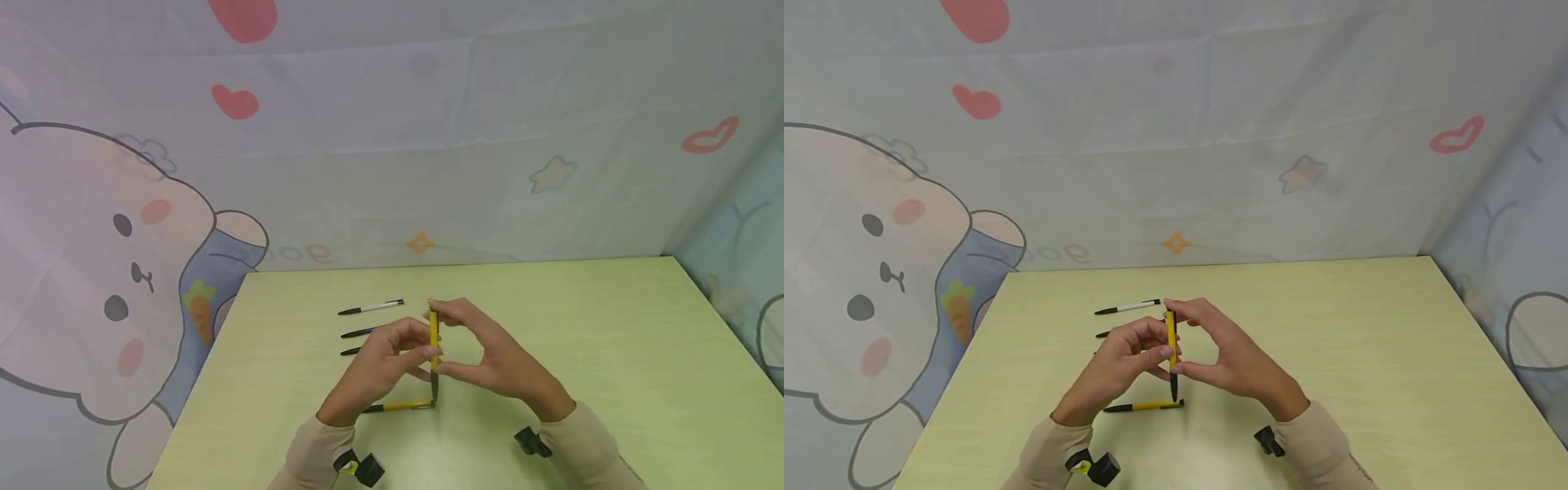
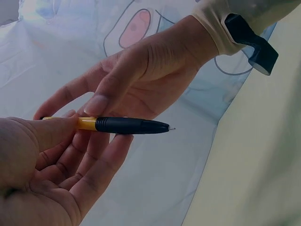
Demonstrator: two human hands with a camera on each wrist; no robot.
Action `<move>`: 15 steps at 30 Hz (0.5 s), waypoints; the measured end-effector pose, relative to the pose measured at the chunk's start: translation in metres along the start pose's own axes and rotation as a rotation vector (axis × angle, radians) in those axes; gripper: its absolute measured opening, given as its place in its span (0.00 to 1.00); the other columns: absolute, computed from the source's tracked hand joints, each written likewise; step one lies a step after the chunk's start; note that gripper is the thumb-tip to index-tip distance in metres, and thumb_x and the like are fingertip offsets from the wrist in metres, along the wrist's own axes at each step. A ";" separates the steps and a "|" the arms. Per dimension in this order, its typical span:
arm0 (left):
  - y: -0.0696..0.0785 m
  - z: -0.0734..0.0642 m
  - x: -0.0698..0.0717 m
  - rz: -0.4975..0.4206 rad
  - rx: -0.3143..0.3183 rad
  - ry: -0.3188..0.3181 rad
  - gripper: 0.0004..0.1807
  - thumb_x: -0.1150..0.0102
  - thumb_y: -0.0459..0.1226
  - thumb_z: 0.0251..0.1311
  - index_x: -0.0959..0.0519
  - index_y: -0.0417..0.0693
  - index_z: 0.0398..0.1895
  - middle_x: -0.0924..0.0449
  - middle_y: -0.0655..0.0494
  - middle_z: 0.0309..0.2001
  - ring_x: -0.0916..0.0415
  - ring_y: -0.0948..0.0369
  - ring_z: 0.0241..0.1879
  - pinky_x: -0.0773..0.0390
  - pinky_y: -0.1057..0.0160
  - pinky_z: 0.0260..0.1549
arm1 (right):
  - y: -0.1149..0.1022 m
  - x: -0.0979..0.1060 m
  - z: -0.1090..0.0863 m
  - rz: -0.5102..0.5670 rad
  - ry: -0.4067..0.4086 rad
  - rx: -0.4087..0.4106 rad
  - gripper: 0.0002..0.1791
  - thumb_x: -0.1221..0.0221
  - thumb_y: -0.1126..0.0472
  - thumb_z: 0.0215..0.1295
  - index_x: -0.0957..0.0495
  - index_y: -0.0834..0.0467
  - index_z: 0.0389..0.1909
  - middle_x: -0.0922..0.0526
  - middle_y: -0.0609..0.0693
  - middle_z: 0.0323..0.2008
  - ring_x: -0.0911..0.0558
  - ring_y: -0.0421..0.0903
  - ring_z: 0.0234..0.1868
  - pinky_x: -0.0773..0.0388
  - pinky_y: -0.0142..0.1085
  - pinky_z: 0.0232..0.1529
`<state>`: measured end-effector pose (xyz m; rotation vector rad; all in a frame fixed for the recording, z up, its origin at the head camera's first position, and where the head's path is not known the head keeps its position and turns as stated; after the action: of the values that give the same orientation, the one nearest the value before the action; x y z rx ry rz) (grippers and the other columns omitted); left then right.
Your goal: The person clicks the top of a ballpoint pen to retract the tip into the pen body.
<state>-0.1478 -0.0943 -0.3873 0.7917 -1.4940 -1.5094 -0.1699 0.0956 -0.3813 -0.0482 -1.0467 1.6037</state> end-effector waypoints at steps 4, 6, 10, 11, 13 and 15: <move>0.001 0.000 -0.001 -0.018 0.000 0.010 0.10 0.39 0.35 0.70 0.21 0.39 0.49 0.18 0.41 0.45 0.16 0.52 0.45 0.12 0.50 0.38 | 0.006 -0.003 -0.003 -0.029 -0.010 -0.004 0.49 0.25 0.65 0.55 0.40 0.55 0.76 0.28 0.49 0.66 0.26 0.47 0.64 0.27 0.40 0.66; 0.001 0.000 -0.001 -0.023 0.007 0.017 0.10 0.38 0.35 0.70 0.20 0.38 0.48 0.18 0.40 0.45 0.16 0.54 0.44 0.12 0.51 0.39 | 0.006 -0.004 -0.002 -0.044 -0.009 0.004 0.50 0.25 0.65 0.55 0.41 0.55 0.77 0.29 0.49 0.67 0.27 0.47 0.66 0.27 0.41 0.67; 0.000 -0.001 -0.001 -0.029 0.015 0.026 0.11 0.38 0.36 0.69 0.20 0.37 0.48 0.18 0.38 0.45 0.15 0.55 0.44 0.12 0.52 0.40 | 0.005 -0.004 -0.003 -0.058 -0.001 0.000 0.51 0.24 0.64 0.55 0.41 0.55 0.77 0.30 0.48 0.68 0.29 0.47 0.68 0.28 0.42 0.67; 0.000 -0.001 -0.001 -0.031 0.014 0.026 0.11 0.37 0.35 0.69 0.20 0.38 0.48 0.18 0.37 0.45 0.15 0.55 0.43 0.12 0.51 0.40 | 0.005 -0.004 -0.003 -0.057 0.001 -0.004 0.50 0.24 0.64 0.55 0.41 0.54 0.76 0.30 0.47 0.68 0.29 0.47 0.68 0.28 0.43 0.67; 0.001 -0.001 -0.001 -0.041 0.007 0.027 0.10 0.38 0.35 0.69 0.20 0.39 0.48 0.18 0.36 0.45 0.15 0.55 0.43 0.12 0.51 0.39 | 0.005 -0.004 -0.004 -0.049 0.003 -0.012 0.50 0.24 0.63 0.55 0.40 0.53 0.76 0.30 0.48 0.68 0.29 0.47 0.67 0.28 0.44 0.67; 0.002 -0.001 -0.001 -0.048 -0.003 0.028 0.09 0.38 0.35 0.69 0.20 0.40 0.48 0.19 0.34 0.45 0.15 0.55 0.43 0.12 0.50 0.38 | 0.005 -0.003 -0.004 -0.040 -0.001 -0.020 0.51 0.23 0.62 0.54 0.41 0.53 0.77 0.30 0.48 0.68 0.29 0.47 0.68 0.28 0.43 0.68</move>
<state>-0.1463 -0.0933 -0.3858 0.8492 -1.4613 -1.5295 -0.1707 0.0957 -0.3887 -0.0400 -1.0582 1.5571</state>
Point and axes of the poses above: each hand's wrist, its own z-axis towards the middle knuckle, its own x-axis out of the back of the hand, y = z × x, the point moved 3 cm from there along z, towards the middle knuckle
